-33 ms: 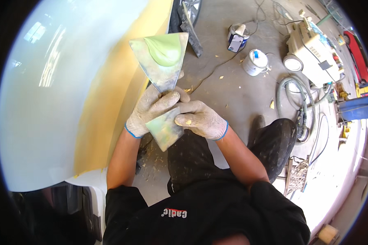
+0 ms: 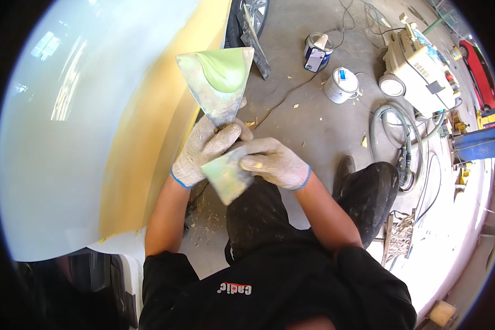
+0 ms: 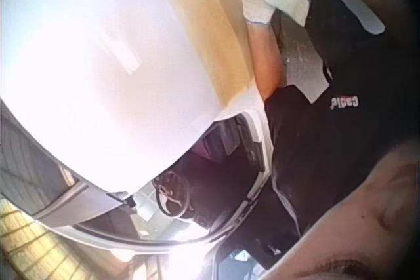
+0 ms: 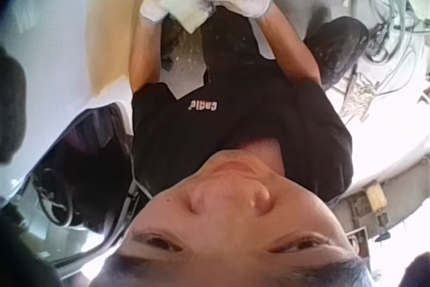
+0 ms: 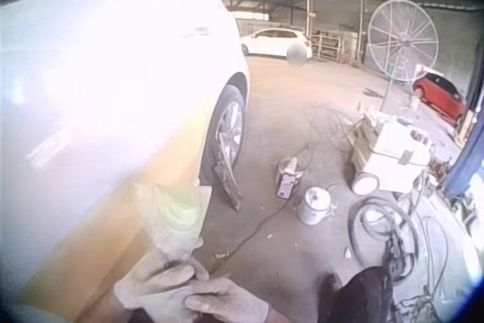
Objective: The person applies green body filler to a white car bumper using a small triangular scraper and a larger flat scraper. They spread the filler along the bumper edge, smooth it with the larger tool, and continue applying more material to cover the area.
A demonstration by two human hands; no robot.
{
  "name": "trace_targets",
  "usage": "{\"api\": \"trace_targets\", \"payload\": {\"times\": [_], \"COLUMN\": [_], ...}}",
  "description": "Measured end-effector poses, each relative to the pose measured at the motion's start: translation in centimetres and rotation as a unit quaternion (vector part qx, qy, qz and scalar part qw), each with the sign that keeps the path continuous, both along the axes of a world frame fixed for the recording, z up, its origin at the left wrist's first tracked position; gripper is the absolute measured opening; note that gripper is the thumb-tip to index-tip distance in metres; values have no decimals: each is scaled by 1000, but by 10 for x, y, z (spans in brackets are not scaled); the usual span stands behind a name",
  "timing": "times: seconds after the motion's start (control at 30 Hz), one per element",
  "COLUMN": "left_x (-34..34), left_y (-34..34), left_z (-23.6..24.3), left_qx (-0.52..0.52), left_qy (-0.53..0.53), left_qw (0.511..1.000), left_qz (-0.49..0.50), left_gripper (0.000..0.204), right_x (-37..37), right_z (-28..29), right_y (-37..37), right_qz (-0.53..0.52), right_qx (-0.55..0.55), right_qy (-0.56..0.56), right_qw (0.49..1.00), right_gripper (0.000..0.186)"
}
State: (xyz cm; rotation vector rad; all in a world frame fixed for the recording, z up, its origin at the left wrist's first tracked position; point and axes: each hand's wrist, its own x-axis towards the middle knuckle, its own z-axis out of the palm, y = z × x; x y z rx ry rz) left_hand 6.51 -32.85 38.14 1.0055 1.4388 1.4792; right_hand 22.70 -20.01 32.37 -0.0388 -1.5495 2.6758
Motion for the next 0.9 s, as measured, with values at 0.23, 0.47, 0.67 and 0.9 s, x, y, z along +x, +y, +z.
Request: {"api": "trace_targets", "payload": {"times": [0.23, 0.47, 0.67, 0.9], "left_x": [4, 25, 51, 45], "left_y": [6, 12, -21, -113], "left_z": [-55, -79, -111, -91], "left_qx": [-34, -10, -133, -211], "left_qy": [200, 554, 468, 204], "left_qw": [964, 802, 832, 882], "left_qz": [173, 226, 267, 370], "left_gripper": [36, 68, 70, 36], "right_x": [34, -10, -16, -49], "right_z": [-4, 13, 0, -1], "right_y": [37, 20, 19, 67], "right_qz": [-281, -227, -219, -397], "right_qx": [-221, -279, -286, -32], "right_qy": [-108, -59, -13, 26], "right_qw": [928, 931, 933, 917], "right_gripper": [39, 37, 41, 36]}}
